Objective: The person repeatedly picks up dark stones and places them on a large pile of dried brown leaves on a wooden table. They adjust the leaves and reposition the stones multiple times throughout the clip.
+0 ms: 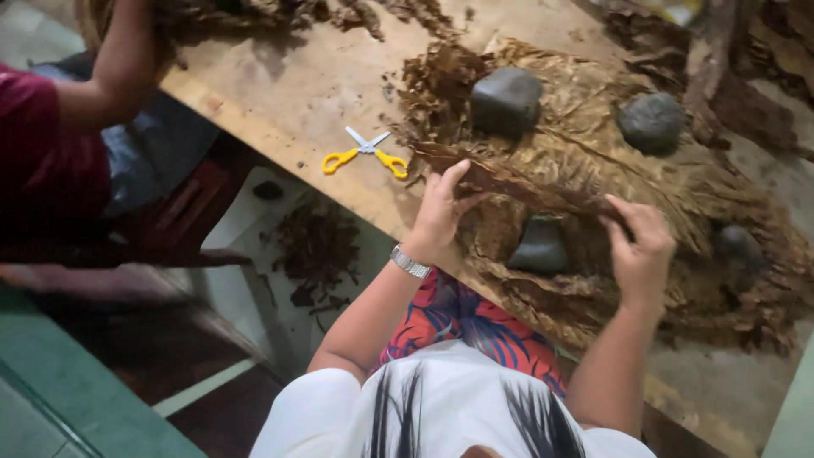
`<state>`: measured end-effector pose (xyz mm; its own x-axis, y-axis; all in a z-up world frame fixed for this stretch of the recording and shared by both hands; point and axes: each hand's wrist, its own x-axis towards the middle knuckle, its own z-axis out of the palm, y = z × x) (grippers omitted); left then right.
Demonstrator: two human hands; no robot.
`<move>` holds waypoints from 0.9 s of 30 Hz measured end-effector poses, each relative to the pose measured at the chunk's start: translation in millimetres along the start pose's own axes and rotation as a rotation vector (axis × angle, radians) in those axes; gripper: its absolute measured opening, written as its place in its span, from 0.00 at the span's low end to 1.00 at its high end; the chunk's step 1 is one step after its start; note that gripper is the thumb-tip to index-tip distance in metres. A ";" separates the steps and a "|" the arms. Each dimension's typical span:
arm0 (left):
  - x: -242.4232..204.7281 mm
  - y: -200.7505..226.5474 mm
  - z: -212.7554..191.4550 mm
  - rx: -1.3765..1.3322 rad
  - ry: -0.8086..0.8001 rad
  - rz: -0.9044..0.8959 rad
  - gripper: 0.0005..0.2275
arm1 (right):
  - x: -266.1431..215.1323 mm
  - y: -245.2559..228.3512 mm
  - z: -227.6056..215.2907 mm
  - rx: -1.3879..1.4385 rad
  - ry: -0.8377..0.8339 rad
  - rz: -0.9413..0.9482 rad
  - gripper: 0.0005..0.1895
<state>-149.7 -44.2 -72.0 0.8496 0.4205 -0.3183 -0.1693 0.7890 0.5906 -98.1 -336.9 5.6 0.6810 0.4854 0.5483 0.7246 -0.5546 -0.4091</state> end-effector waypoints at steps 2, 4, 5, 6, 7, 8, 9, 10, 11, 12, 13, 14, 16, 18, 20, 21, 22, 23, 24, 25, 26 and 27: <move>5.6 -0.4 -12.2 0.021 -0.071 -0.063 0.08 | 9.3 -11.0 -12.8 -0.038 0.004 -0.027 0.19; 17.9 -27.3 -39.9 0.465 -0.359 0.370 0.26 | 10.7 -18.0 -29.5 -0.127 0.002 -0.078 0.34; 3.0 -12.0 -18.3 0.461 -0.376 0.338 0.26 | 13.8 -23.5 -37.9 -0.147 -0.002 -0.049 0.34; -10.3 3.5 3.6 0.241 -0.297 0.154 0.08 | 17.5 -27.8 -46.1 -0.124 0.022 -0.095 0.24; -23.1 18.2 26.1 0.027 -0.209 -0.037 0.11 | 19.5 -32.3 -55.7 -0.105 0.046 -0.134 0.21; -24.3 12.1 26.9 0.029 -0.220 -0.079 0.11 | 19.2 -26.5 -57.7 -0.130 0.042 -0.100 0.21; -23.7 7.8 28.0 0.007 -0.203 -0.103 0.11 | 21.2 -19.6 -58.7 -0.106 0.012 -0.101 0.13; -23.4 4.0 29.2 -0.013 -0.184 -0.128 0.12 | 22.8 -12.9 -60.1 -0.081 -0.018 -0.102 0.05; -25.6 4.1 31.6 -0.010 -0.193 -0.152 0.12 | 21.9 1.2 -50.7 -0.096 -0.017 -0.081 0.05; -28.0 4.8 34.0 0.051 -0.147 -0.160 0.13 | 20.4 15.2 -41.8 -0.087 -0.041 0.006 0.04; -29.0 7.0 35.8 0.114 -0.102 -0.161 0.14 | 20.3 30.2 -31.1 -0.073 -0.062 0.089 0.02; -33.4 6.4 36.3 0.119 -0.111 -0.178 0.14 | 14.5 26.8 -25.6 -0.083 -0.058 0.106 0.02; -35.2 10.9 40.3 0.193 -0.126 -0.128 0.11 | 16.8 23.6 -10.7 -0.097 0.044 0.209 0.02; -34.5 8.7 38.7 0.202 -0.070 -0.152 0.10 | 14.6 29.6 8.5 -0.168 0.107 0.228 0.05; -35.2 10.3 37.4 0.217 -0.017 -0.172 0.11 | 13.2 33.6 29.3 -0.235 0.175 0.246 0.09; -35.6 11.2 39.2 0.238 0.014 -0.167 0.11 | 13.8 35.8 37.2 -0.298 0.192 0.245 0.12; -36.1 12.4 40.9 0.259 0.045 -0.162 0.12 | 14.4 37.8 45.2 -0.361 0.209 0.244 0.15; -35.1 11.2 42.3 0.259 0.045 -0.164 0.12 | 17.6 28.1 46.3 -0.363 0.208 0.246 0.15; -34.1 10.1 43.4 0.211 0.021 -0.157 0.15 | 20.8 18.3 47.9 -0.321 0.186 0.180 0.14; -33.4 9.0 44.1 0.162 0.000 -0.150 0.18 | 23.9 8.3 49.4 -0.277 0.162 0.115 0.14; -26.3 -2.5 27.3 0.160 0.000 -0.153 0.18 | 26.5 0.1 45.2 -0.279 0.160 0.116 0.14; -19.4 -13.3 10.5 0.376 -0.292 0.097 0.17 | 29.7 -8.4 41.3 -0.241 0.094 0.045 0.17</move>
<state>-158.7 -67.6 -65.9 0.9526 0.2984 -0.0593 -0.1077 0.5130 0.8516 -79.6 -289.9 -4.8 0.6908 0.3980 0.6037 0.6404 -0.7244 -0.2553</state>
